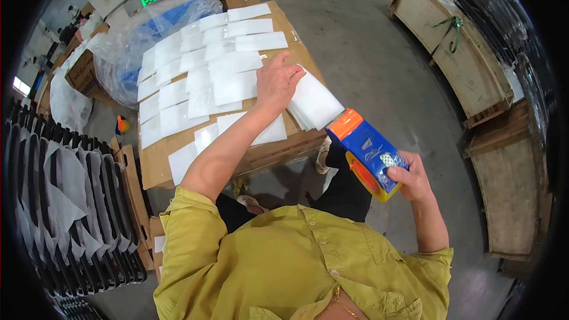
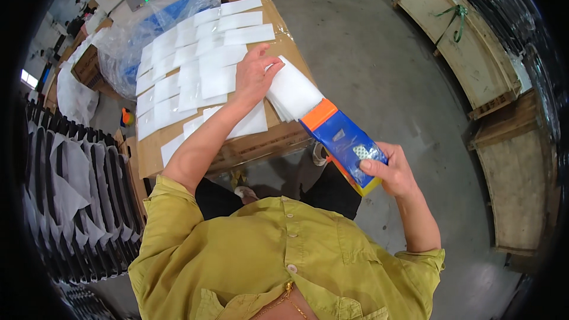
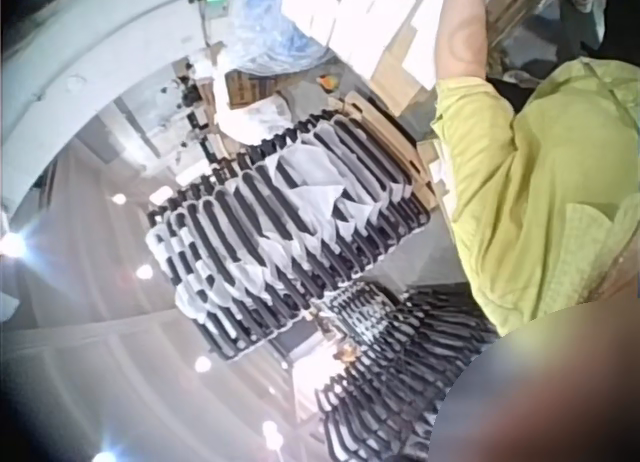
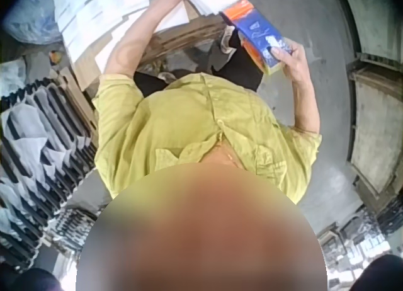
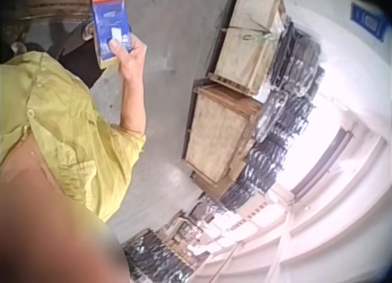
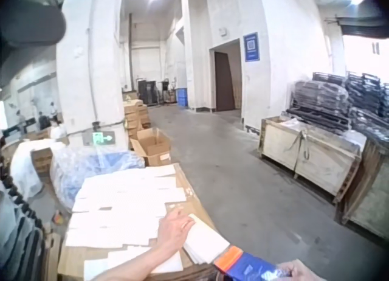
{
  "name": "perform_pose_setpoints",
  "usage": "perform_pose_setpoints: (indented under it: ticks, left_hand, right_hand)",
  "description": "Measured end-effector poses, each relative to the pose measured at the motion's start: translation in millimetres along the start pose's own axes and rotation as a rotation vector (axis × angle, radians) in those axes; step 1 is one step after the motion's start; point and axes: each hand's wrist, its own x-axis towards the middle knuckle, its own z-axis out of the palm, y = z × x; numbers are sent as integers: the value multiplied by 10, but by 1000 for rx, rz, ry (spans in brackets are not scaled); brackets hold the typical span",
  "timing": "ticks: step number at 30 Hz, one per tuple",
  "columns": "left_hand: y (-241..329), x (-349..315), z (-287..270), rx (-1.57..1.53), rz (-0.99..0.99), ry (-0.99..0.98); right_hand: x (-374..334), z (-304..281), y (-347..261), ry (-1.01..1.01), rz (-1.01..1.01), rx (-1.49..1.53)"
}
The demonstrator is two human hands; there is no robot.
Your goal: Preparing white foam sheets by stacking them and applying tape using a hand-held dispenser.
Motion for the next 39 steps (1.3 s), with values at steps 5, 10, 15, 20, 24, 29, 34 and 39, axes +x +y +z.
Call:
perform_pose_setpoints:
  ticks: [5, 10, 15, 20, 24, 29, 34, 39]
  left_hand:
    - [49, 7, 85, 385, 44, 179]
    - [369, -415, -465, -407, -334, -188]
    - [592, -928, -245, -1257, -1119, -726]
    - [789, -889, 67, -1419, -1143, -540]
    - [919, -794, 27, -1497, -1098, -256]
    - [992, -703, -67, -1476, -1023, -315]
    - [963, -877, -45, -1559, -953, -225]
    - [1062, -840, -37, -1621, -939, -266]
  right_hand:
    - [228, -22, 46, 20, 75, 13]
    - [161, -25, 18, 3, 96, 98]
    - [13, -37, 82, -23, 103, 133]
    - [-283, -29, 216, -55, 144, 95]
    - [-465, 44, 295, -15, 86, 90]
    - [-661, 105, 289, 18, -4, 93]
    - [-735, 192, 224, 25, -16, -92]
    - [-851, 323, 239, 93, -77, -128]
